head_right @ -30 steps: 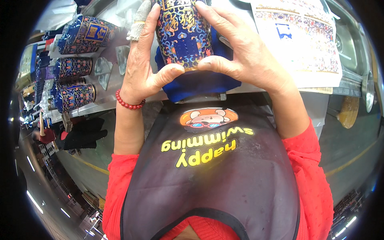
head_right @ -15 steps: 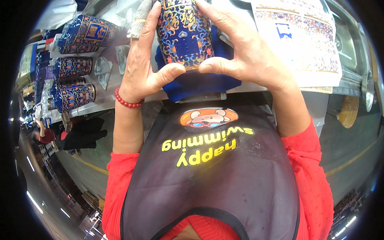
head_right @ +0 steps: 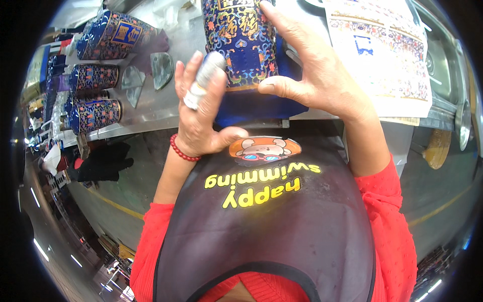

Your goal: The person applies decorative labels to blue cylindrical containers. They pick up a container, place it on a blue cloth, align and smooth a label around its surface, then set the finished container aside and repeat the process with another container.

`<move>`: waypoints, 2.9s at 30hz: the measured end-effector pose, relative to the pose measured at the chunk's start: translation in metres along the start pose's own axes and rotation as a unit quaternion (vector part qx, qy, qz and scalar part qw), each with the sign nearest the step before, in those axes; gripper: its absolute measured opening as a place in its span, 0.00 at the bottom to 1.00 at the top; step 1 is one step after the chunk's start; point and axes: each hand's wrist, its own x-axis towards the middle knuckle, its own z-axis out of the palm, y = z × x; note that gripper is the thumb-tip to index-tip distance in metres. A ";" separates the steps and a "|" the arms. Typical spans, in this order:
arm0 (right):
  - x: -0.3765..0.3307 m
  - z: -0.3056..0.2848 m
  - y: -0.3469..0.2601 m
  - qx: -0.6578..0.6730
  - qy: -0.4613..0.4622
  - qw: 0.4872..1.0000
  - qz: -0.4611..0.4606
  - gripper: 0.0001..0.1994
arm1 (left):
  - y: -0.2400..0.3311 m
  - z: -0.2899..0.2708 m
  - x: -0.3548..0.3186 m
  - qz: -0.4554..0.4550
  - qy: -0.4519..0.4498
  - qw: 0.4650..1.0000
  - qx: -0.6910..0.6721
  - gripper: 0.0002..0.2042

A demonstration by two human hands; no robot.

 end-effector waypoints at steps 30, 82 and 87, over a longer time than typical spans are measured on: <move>-0.028 0.017 -0.007 -0.061 0.077 0.993 -0.061 0.37 | 0.008 0.018 0.008 0.033 0.134 0.985 0.105 0.16; -0.022 0.013 0.000 -0.019 0.061 0.998 -0.015 0.37 | -0.006 -0.003 0.050 -0.022 0.033 0.999 0.014 0.42; -0.015 0.011 -0.001 -0.014 0.052 0.998 -0.028 0.35 | -0.007 -0.010 0.058 0.017 -0.004 1.000 0.002 0.42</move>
